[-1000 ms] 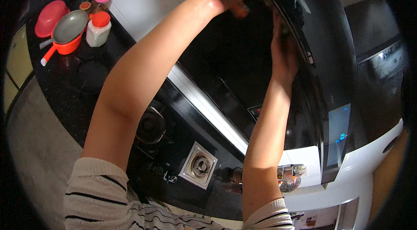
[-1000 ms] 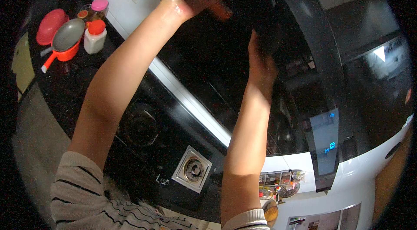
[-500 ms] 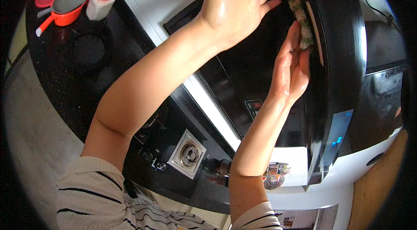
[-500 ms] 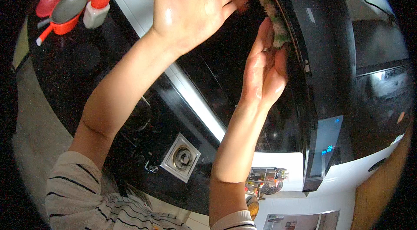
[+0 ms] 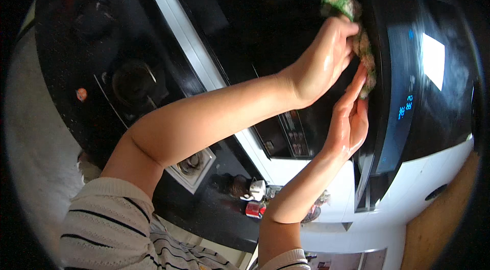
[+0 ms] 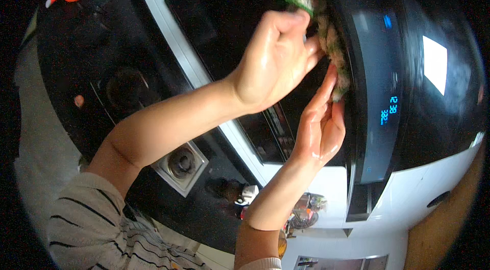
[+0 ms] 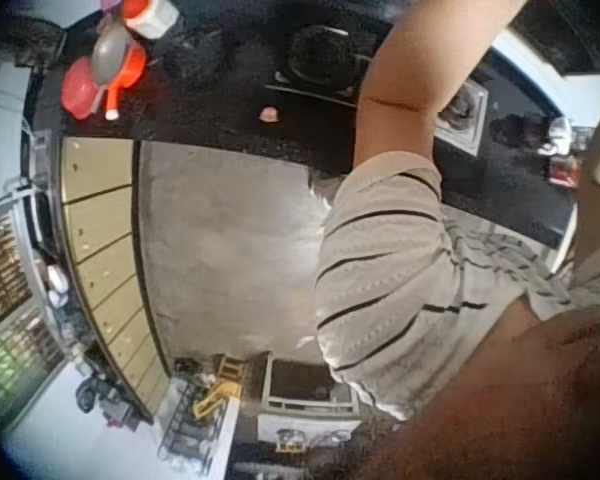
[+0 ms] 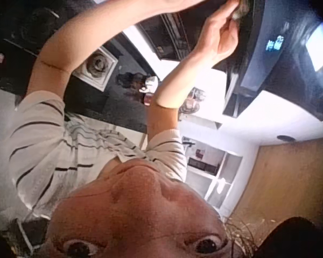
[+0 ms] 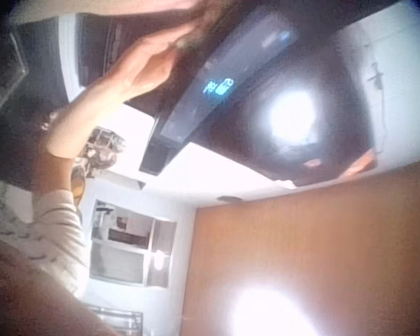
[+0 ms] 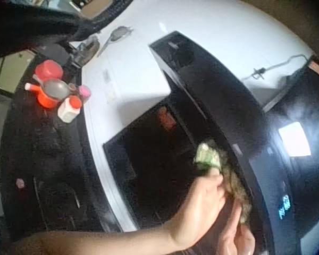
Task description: The person wipes the gas stovetop and the control panel of the range hood using a green and white cloth. They then rinse the cloth under running water in the sink. The task involves cleaning multiple surfaces in the kitchen.
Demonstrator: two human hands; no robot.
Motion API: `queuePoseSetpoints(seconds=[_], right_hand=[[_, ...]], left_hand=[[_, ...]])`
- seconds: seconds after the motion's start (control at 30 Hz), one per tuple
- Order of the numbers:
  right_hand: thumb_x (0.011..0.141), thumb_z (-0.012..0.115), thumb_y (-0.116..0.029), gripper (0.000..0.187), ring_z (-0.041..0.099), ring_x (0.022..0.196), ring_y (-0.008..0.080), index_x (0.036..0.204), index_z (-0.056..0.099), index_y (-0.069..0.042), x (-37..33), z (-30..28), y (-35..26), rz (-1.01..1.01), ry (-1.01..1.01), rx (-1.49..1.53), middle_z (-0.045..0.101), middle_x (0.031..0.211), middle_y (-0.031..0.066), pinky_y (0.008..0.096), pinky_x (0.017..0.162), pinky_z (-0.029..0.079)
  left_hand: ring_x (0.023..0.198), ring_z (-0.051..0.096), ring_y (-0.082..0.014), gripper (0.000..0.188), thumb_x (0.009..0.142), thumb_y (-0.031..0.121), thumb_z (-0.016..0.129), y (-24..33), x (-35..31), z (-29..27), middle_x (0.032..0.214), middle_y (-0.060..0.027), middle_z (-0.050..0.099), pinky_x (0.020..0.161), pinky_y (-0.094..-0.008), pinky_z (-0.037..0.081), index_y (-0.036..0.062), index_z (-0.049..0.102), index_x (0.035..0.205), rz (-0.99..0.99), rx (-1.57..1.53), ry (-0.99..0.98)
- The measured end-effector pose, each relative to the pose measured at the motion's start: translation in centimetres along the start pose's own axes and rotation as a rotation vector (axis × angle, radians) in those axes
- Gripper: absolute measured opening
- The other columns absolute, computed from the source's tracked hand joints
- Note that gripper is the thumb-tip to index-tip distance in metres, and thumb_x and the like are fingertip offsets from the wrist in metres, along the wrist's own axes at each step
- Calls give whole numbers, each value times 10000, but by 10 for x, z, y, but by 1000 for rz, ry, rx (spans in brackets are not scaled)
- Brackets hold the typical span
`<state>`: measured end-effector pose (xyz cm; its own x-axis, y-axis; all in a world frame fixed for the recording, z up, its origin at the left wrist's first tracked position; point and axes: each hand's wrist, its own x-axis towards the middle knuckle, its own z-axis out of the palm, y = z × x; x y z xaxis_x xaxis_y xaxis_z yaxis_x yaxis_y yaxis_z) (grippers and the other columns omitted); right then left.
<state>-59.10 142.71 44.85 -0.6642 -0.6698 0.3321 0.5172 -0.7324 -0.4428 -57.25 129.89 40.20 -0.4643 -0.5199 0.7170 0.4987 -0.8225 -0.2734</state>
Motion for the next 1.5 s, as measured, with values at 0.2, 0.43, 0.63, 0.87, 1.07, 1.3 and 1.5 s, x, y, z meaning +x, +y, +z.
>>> queuePoseSetpoints(seconds=[0.2, 0.43, 0.63, 0.87, 1.07, 1.3, 1.5], right_hand=[[927, 332, 31, 509, 344, 1347, 358, 1429, 254, 67, -107, -19, -107, -192, 96, 15, 320, 1465, 240, 484, 1129, 319], [902, 420, 63, 437, 427, 1277, 380, 1330, 358, 133, -197, -15, -174, -282, 191, 80, 413, 1360, 298, 481, 1124, 348], [974, 396, -58, 428, 415, 1285, 329, 1359, 317, 110, -149, -5, -131, -169, 156, -95, 397, 1381, 255, 470, 1092, 352], [917, 364, 68, 556, 250, 1400, 311, 1450, 207, 45, -67, 16, -27, -221, 124, 168, 225, 1516, 202, 457, 1179, 223], [961, 344, 34, 480, 233, 1400, 333, 1430, 249, 63, -23, 41, 52, -258, 176, 213, 215, 1509, 231, 447, 1161, 270], [961, 344, 55, 491, 292, 1383, 296, 1438, 226, 61, 38, 54, 131, -84, 96, 145, 236, 1504, 222, 406, 1159, 285], [968, 391, 6, 367, 372, 1338, 319, 1325, 408, 86, 36, 21, 152, -58, -169, -345, 410, 1407, 221, 418, 1151, 296]], left_hand=[[1041, 423, -134, 252, 964, 347, 390, -148, -69, 11, 1077, -34, 478, 994, -325, 299, 105, 453, 1000, -177, -100, -15], [953, 413, -174, 172, 968, 160, 397, -160, -114, 42, 987, -100, 362, 924, -324, 347, -8, 433, 982, -438, 211, -170], [1027, 406, -163, 531, 800, 141, 498, -82, -80, 39, 1074, -85, 399, 962, -332, 337, 29, 281, 1271, -470, -103, -114], [1277, 256, -157, 523, 689, 81, 546, 5, -25, 13, 1235, -100, 357, 1122, -344, 120, 22, 308, 1150, -359, -131, -87], [1004, 365, -117, 249, 744, 79, 538, 80, 15, 2, 965, -42, 391, 913, -287, 251, 59, 383, 937, -382, -265, -24], [1076, 462, -173, 116, 833, 127, 478, 166, 45, 4, 1047, -46, 487, 1020, -345, 292, 50, 519, 910, -157, -213, -71], [1246, 450, -194, 398, 902, 171, 484, 229, 19, 0, 1299, -87, 514, 1074, -425, 297, 33, 451, 1273, -106, 262, 64]])
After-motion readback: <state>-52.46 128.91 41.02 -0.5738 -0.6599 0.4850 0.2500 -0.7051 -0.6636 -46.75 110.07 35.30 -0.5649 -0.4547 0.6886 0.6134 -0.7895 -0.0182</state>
